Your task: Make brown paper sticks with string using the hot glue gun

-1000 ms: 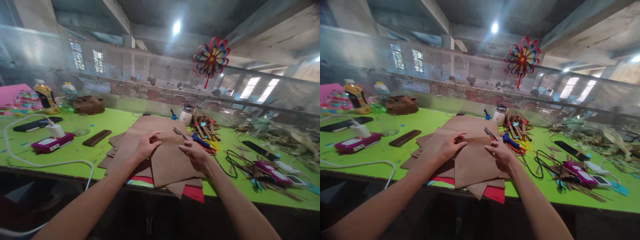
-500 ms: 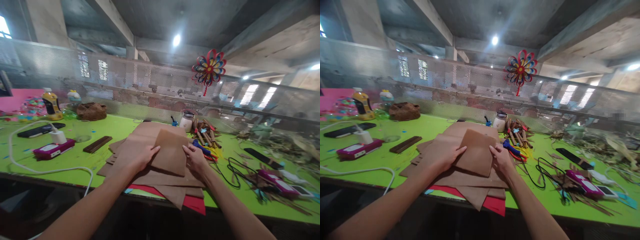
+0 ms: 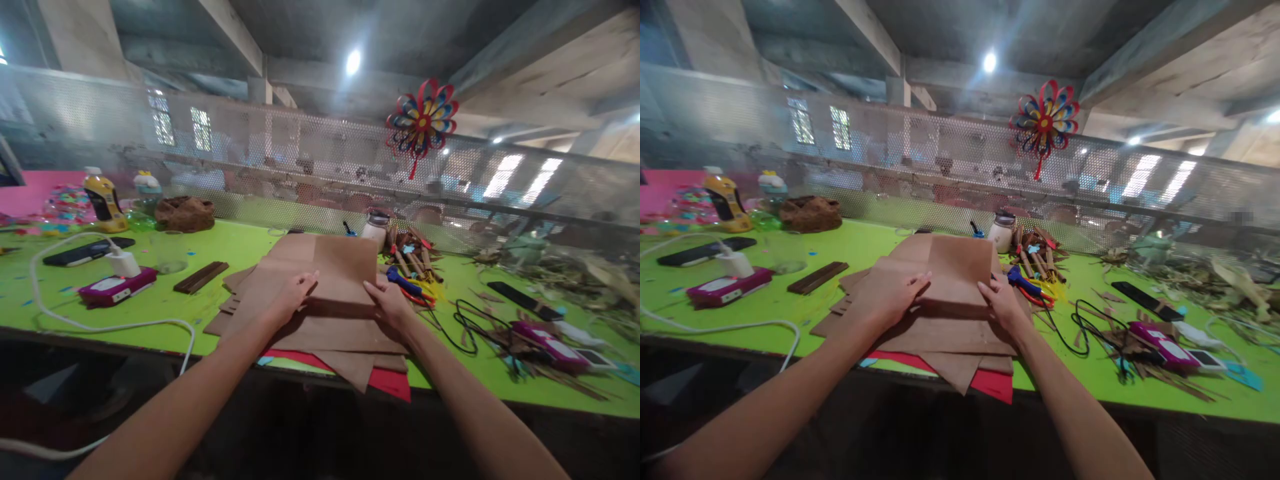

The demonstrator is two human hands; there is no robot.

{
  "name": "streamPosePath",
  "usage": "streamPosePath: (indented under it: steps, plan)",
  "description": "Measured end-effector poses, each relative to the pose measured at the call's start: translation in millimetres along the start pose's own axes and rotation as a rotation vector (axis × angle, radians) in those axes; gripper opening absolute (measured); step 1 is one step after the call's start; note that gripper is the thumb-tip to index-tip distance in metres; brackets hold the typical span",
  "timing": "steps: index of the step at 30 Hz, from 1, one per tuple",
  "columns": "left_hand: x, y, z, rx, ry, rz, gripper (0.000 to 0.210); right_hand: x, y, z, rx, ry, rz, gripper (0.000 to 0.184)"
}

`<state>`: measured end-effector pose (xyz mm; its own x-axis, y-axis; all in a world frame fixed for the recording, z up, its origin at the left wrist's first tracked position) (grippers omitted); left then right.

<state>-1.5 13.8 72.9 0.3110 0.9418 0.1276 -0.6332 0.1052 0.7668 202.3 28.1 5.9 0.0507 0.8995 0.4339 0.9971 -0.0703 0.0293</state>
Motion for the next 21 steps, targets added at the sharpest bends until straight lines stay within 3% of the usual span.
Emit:
streamPosePath:
  steps: [3,7,9,15,21]
  plan:
    - [-2.6,-12.7,7.6,0.048,-0.013,-0.103,0.042,5.3,31.4,-0.1,0.082,0.009,0.191,0.032]
    - [-40.5,-52.0,37.1,0.273,-0.371,-0.401,0.067,9.2,69.0,-3.5,0.191,-0.014,0.336,0.032]
    - [-60.3,-65.3,40.6,0.394,-0.482,-0.46,0.08,9.1,82.0,-8.9,0.236,-0.033,0.368,0.032]
    - [-78.7,-82.9,39.4,0.54,-0.508,-0.306,0.074,-9.9,95.8,-35.1,0.298,-0.072,0.351,0.027]
    - [-82.0,-89.3,51.6,0.544,-0.415,-0.126,0.063,-73.5,103.1,-55.9,0.22,-0.102,0.332,0.018]
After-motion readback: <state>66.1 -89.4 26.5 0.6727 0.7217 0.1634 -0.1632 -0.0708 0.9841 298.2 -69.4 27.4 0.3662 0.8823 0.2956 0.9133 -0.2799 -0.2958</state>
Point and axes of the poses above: each hand's wrist, its own x-axis towards the middle knuckle, its own y-axis out of the back of the hand, z = x × y, the point moved 10 cm from there along x, towards the middle knuckle, and after that the axes turned 14 degrees about y, right-handed, at the moved point
